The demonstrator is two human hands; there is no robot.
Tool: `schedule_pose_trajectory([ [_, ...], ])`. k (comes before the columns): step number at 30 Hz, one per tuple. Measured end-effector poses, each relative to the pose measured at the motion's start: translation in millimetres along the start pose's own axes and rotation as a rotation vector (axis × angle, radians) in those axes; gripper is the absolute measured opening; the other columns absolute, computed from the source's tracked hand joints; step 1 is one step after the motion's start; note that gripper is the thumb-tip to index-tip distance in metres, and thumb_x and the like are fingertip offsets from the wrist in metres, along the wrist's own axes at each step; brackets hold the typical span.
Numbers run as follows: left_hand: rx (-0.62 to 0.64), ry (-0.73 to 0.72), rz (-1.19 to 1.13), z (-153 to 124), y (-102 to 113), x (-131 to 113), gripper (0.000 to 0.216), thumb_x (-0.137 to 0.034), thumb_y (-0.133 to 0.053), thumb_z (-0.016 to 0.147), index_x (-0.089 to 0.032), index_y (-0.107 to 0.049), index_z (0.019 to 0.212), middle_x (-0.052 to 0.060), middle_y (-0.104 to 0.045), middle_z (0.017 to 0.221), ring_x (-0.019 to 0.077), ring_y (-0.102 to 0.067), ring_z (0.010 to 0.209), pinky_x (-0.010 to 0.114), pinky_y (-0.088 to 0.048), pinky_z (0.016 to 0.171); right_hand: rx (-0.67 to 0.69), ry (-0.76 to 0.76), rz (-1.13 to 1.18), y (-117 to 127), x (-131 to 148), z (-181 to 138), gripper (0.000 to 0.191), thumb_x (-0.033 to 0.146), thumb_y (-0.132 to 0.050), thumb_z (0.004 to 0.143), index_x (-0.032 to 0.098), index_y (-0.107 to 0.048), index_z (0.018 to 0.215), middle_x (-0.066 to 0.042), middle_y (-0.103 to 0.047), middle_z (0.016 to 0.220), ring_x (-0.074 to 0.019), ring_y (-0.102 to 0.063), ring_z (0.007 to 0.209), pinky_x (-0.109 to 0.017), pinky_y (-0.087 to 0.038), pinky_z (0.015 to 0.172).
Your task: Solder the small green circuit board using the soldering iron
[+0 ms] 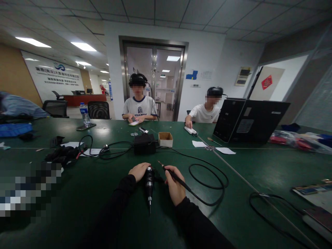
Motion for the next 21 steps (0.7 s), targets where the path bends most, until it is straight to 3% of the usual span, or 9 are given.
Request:
schedule_pose_trajectory([
  [3,0.034,-0.004,-0.010,0,-4,5,0.037,-0.039,-0.037,0.085,-0.025,-0.071,0.092,0.002,-0.070,0.111,0.0221,-0.059,0.110,0.031,-0.038,0.101,0.006,-0.003,-0.020,-1,1,-1,0.021,0.037,-0.060,0.080,0.019,-0.067,0.088,-0.002,-0.062,0.073,-0.0135,-0.054,0.051,-0.024,-0.046,0.049],
  [8,-0.079,0.014,-0.029,-14,5,8,0.032,-0.044,-0.040,0.086,-0.028,-0.064,0.101,0.000,-0.070,0.105,0.0219,-0.062,0.100,0.032,-0.043,0.094,0.009,0.009,-0.033,0,4,-4,0.022,0.037,-0.059,0.081,0.018,-0.066,0.089,-0.002,-0.063,0.075,-0.0133,-0.054,0.051,-0.025,-0.047,0.050],
  [13,-0.112,-0.032,-0.069,-21,8,2,0.030,-0.043,-0.041,0.087,-0.029,-0.060,0.106,0.000,-0.072,0.097,0.0212,-0.065,0.091,0.032,-0.045,0.088,0.011,0.008,-0.039,0,6,-6,0.022,0.037,-0.060,0.080,0.018,-0.067,0.088,-0.003,-0.063,0.073,-0.0147,-0.055,0.053,-0.025,-0.047,0.049],
  [21,-0.145,-0.030,-0.196,-19,8,4,0.029,-0.037,-0.048,0.083,-0.023,-0.059,0.106,0.001,-0.073,0.089,0.0205,-0.067,0.088,0.032,-0.048,0.086,0.014,0.144,-0.131,-1,18,-9,0.018,0.034,-0.060,0.082,0.020,-0.070,0.087,-0.004,-0.066,0.075,-0.0185,-0.062,0.066,-0.027,-0.049,0.057],
])
Point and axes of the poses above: each hand's wrist, its own z-axis towards the middle knuckle, its own y-axis out of the back of the hand, x = y × z, the point moved 10 cm from there along z, towards the middle knuckle
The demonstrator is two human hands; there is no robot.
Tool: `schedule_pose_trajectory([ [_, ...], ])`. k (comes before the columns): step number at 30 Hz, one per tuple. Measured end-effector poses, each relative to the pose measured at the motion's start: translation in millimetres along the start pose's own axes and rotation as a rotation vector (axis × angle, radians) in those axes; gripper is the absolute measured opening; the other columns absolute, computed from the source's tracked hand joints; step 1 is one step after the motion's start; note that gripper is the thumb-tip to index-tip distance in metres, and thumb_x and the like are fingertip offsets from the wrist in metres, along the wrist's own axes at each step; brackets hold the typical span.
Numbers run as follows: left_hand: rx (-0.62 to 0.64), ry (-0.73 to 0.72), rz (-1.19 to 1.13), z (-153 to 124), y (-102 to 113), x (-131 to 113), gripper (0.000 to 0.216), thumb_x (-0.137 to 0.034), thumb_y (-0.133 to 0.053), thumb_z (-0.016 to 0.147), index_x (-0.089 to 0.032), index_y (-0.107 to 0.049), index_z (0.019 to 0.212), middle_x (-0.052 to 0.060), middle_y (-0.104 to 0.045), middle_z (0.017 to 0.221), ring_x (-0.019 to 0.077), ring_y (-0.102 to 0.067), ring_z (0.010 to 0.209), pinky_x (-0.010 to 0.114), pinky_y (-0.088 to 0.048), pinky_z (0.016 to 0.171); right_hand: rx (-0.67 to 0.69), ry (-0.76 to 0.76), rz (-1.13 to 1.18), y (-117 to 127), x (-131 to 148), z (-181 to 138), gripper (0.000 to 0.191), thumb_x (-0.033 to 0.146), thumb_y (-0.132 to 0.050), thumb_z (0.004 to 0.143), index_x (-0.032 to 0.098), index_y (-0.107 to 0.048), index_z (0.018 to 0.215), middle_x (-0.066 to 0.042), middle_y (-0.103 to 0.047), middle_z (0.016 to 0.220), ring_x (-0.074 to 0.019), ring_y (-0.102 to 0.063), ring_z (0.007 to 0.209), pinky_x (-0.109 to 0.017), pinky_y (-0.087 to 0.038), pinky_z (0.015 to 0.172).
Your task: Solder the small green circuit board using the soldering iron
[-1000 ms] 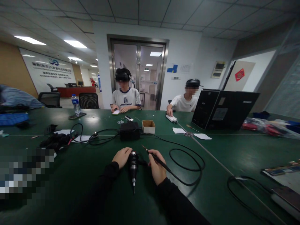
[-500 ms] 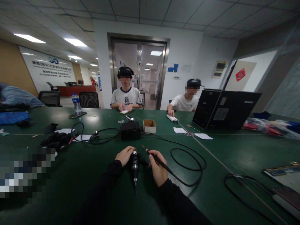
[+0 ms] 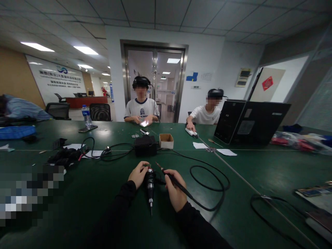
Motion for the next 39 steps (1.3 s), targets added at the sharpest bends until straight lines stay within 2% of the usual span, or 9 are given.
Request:
schedule_pose_trajectory([
  [5,-0.011,0.014,-0.072,-2,1,-2,0.027,-0.034,-0.051,0.081,-0.022,-0.059,0.104,0.002,-0.074,0.089,0.0205,-0.068,0.089,0.032,-0.049,0.087,0.051,0.059,-0.022,-5,8,-3,0.013,0.027,-0.058,0.084,0.021,-0.068,0.088,-0.004,-0.066,0.086,-0.0185,-0.063,0.071,-0.028,-0.050,0.062],
  [10,0.032,-0.037,-0.164,-4,-1,-11,0.027,-0.032,-0.052,0.079,-0.021,-0.057,0.103,0.003,-0.073,0.088,0.0196,-0.068,0.088,0.030,-0.048,0.085,0.075,0.187,-0.043,-7,27,-8,0.012,0.022,-0.057,0.084,0.021,-0.069,0.088,-0.004,-0.065,0.082,-0.0194,-0.063,0.076,-0.030,-0.049,0.070],
  [15,0.041,-0.056,-0.184,-4,-1,-12,0.029,-0.033,-0.055,0.079,-0.021,-0.057,0.105,0.003,-0.073,0.090,0.0201,-0.067,0.089,0.031,-0.048,0.087,0.117,0.240,-0.058,-10,35,-12,0.011,0.018,-0.057,0.086,0.021,-0.067,0.089,-0.004,-0.065,0.081,-0.0187,-0.062,0.075,-0.029,-0.048,0.070],
  [21,0.044,-0.074,-0.257,-4,-2,-14,0.029,-0.033,-0.057,0.078,-0.020,-0.056,0.104,0.005,-0.073,0.091,0.0203,-0.068,0.090,0.032,-0.049,0.089,0.178,0.258,-0.085,-19,33,-14,0.013,0.016,-0.055,0.086,0.022,-0.066,0.091,-0.003,-0.065,0.083,-0.0180,-0.063,0.077,-0.028,-0.048,0.071],
  [29,0.036,-0.095,-0.303,0,-3,-8,0.030,-0.032,-0.059,0.077,-0.019,-0.058,0.104,0.005,-0.073,0.088,0.0203,-0.067,0.086,0.033,-0.048,0.085,0.176,0.307,-0.096,-21,35,-13,0.015,0.015,-0.054,0.086,0.022,-0.066,0.092,-0.003,-0.066,0.084,-0.0166,-0.063,0.076,-0.026,-0.049,0.070],
  [39,0.046,-0.087,-0.333,-4,-3,-13,0.027,-0.030,-0.059,0.077,-0.020,-0.057,0.102,0.005,-0.073,0.090,0.0208,-0.067,0.089,0.034,-0.047,0.089,0.200,0.289,-0.123,-24,26,-13,0.016,0.014,-0.054,0.087,0.022,-0.065,0.094,-0.002,-0.065,0.087,-0.0163,-0.063,0.080,-0.027,-0.049,0.072],
])
Point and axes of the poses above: each hand's wrist, its own z-axis towards the middle knuckle, its own y-axis out of the back of the hand, x = y × z, the point moved 10 cm from there along z, towards the middle knuckle
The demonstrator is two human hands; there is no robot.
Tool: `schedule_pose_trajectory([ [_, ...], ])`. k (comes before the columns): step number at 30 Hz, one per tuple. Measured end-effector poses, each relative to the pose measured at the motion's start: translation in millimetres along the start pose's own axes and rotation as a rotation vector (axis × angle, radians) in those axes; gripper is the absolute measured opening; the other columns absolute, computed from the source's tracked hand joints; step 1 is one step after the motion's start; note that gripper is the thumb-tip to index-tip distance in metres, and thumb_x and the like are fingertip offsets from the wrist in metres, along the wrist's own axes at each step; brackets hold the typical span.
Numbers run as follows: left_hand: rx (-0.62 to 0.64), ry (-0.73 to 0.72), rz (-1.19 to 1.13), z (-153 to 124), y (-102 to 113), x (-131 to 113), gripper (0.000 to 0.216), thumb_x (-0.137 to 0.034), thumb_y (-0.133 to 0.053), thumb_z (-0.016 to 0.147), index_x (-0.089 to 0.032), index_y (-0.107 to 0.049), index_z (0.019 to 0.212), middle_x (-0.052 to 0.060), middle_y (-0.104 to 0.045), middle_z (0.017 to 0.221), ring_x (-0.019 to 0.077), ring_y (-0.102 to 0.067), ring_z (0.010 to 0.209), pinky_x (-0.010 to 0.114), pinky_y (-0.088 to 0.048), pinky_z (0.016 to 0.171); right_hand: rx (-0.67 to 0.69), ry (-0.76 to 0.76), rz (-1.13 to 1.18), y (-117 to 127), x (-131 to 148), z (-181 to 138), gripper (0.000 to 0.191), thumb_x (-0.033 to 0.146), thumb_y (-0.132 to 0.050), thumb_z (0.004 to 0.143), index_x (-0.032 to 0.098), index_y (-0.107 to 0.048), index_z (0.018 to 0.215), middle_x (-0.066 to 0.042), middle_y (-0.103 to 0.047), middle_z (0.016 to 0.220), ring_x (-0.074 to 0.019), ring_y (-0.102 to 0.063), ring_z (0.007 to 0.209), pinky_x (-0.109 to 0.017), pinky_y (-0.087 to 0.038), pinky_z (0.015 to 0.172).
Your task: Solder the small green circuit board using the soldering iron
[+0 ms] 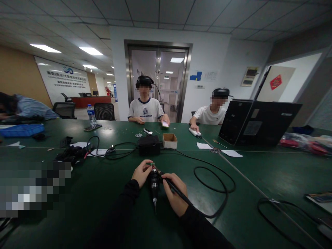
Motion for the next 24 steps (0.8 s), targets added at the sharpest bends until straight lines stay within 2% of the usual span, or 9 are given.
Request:
schedule_pose_trajectory([
  [24,-0.008,-0.015,-0.017,1.8,0.6,2.8,0.029,-0.033,-0.062,0.076,-0.020,-0.058,0.102,0.007,-0.073,0.092,0.0222,-0.068,0.091,0.036,-0.047,0.091,-0.047,0.020,-0.014,6.5,6.6,1.8,0.014,0.015,-0.055,0.086,0.021,-0.066,0.093,-0.003,-0.067,0.084,-0.0170,-0.064,0.078,-0.027,-0.051,0.071],
])
Point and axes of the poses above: each hand's wrist, its own z-axis towards the middle knuckle, its own y-axis out of the back of the hand, x = y × z, the point moved 10 cm from there along z, towards the middle knuckle
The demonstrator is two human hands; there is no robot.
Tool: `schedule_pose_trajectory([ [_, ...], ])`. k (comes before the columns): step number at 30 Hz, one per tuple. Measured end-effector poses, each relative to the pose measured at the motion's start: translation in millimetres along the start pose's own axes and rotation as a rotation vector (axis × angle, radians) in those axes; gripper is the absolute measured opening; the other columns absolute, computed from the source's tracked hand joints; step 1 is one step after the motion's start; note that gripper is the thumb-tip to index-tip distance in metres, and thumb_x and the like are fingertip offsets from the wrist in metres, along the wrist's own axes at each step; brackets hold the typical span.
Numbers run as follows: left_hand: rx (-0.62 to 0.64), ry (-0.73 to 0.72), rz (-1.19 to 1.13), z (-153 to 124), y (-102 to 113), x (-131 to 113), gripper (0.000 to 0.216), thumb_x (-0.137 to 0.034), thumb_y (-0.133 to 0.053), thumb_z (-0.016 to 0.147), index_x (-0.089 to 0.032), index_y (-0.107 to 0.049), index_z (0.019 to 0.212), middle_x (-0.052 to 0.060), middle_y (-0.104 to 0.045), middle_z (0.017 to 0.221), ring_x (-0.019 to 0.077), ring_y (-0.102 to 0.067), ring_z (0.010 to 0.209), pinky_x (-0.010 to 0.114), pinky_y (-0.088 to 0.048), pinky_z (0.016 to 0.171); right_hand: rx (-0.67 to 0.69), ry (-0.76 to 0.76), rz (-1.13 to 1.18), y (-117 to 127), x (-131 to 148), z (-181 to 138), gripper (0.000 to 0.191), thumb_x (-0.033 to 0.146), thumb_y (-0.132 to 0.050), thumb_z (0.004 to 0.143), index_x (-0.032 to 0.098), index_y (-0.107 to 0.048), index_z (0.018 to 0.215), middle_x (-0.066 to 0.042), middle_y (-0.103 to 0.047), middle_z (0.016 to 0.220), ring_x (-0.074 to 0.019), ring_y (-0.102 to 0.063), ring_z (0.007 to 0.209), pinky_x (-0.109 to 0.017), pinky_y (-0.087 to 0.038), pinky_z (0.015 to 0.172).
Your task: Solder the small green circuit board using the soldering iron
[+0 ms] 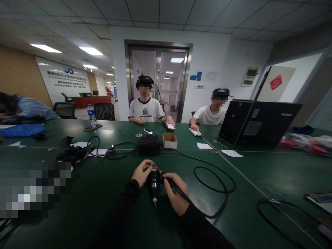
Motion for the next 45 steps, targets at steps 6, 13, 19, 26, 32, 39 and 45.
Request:
schedule_pose_trajectory([
  [6,0.002,0.000,-0.005,0.5,0.1,3.1,0.028,-0.032,-0.061,0.077,-0.020,-0.057,0.103,0.007,-0.073,0.093,0.0215,-0.068,0.091,0.035,-0.048,0.090,-0.014,0.005,0.011,1.7,-0.2,-0.6,0.014,0.015,-0.055,0.086,0.021,-0.066,0.092,-0.003,-0.066,0.084,-0.0165,-0.064,0.077,-0.027,-0.050,0.071],
  [13,0.006,0.009,-0.001,-0.4,0.0,1.7,0.029,-0.033,-0.061,0.077,-0.020,-0.057,0.103,0.005,-0.072,0.089,0.0203,-0.067,0.087,0.034,-0.047,0.088,0.023,0.007,0.008,-1.6,2.5,-0.8,0.014,0.015,-0.054,0.087,0.021,-0.066,0.092,-0.003,-0.065,0.083,-0.0167,-0.064,0.076,-0.027,-0.050,0.069],
  [19,-0.004,0.002,0.009,0.6,1.2,2.6,0.029,-0.032,-0.061,0.077,-0.021,-0.058,0.103,0.004,-0.073,0.089,0.0200,-0.067,0.087,0.033,-0.047,0.087,0.044,0.002,0.009,-3.6,2.4,-0.4,0.015,0.016,-0.053,0.087,0.021,-0.065,0.093,-0.004,-0.066,0.085,-0.0170,-0.064,0.077,-0.027,-0.051,0.070],
  [26,0.000,0.014,0.010,-0.8,0.1,-1.4,0.028,-0.031,-0.060,0.076,-0.020,-0.057,0.102,0.005,-0.072,0.089,0.0208,-0.067,0.089,0.034,-0.047,0.088,-0.012,0.013,-0.017,1.5,2.4,-1.0,0.014,0.016,-0.054,0.086,0.021,-0.066,0.091,-0.003,-0.067,0.084,-0.0171,-0.065,0.078,-0.027,-0.051,0.071],
  [32,0.002,0.016,0.013,-1.9,-1.1,-3.1,0.029,-0.031,-0.060,0.077,-0.019,-0.057,0.103,0.006,-0.072,0.091,0.0215,-0.067,0.091,0.035,-0.046,0.090,-0.018,0.002,-0.019,3.0,1.8,-0.1,0.014,0.015,-0.055,0.086,0.021,-0.066,0.090,-0.004,-0.068,0.084,-0.0172,-0.065,0.077,-0.027,-0.051,0.070],
  [39,0.006,0.006,0.010,-1.0,0.6,0.8,0.030,-0.034,-0.061,0.077,-0.021,-0.057,0.104,0.005,-0.072,0.091,0.0208,-0.067,0.090,0.034,-0.047,0.089,-0.016,0.018,0.000,2.9,4.7,-0.7,0.014,0.015,-0.054,0.085,0.021,-0.066,0.090,-0.003,-0.068,0.083,-0.0171,-0.066,0.076,-0.027,-0.052,0.070],
  [45,-0.004,0.004,-0.010,-0.6,1.2,-0.3,0.033,-0.036,-0.064,0.074,-0.021,-0.059,0.103,0.004,-0.072,0.088,0.0214,-0.067,0.089,0.034,-0.048,0.088,0.014,0.028,-0.004,-0.4,4.9,-1.1,0.014,0.015,-0.054,0.085,0.021,-0.066,0.091,-0.003,-0.067,0.083,-0.0169,-0.066,0.075,-0.027,-0.052,0.069],
])
Point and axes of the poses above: each hand's wrist, its own z-axis towards the middle knuckle, its own y-axis out of the back of the hand, x = y × z, the point moved 10 cm from there along z, towards the middle knuckle
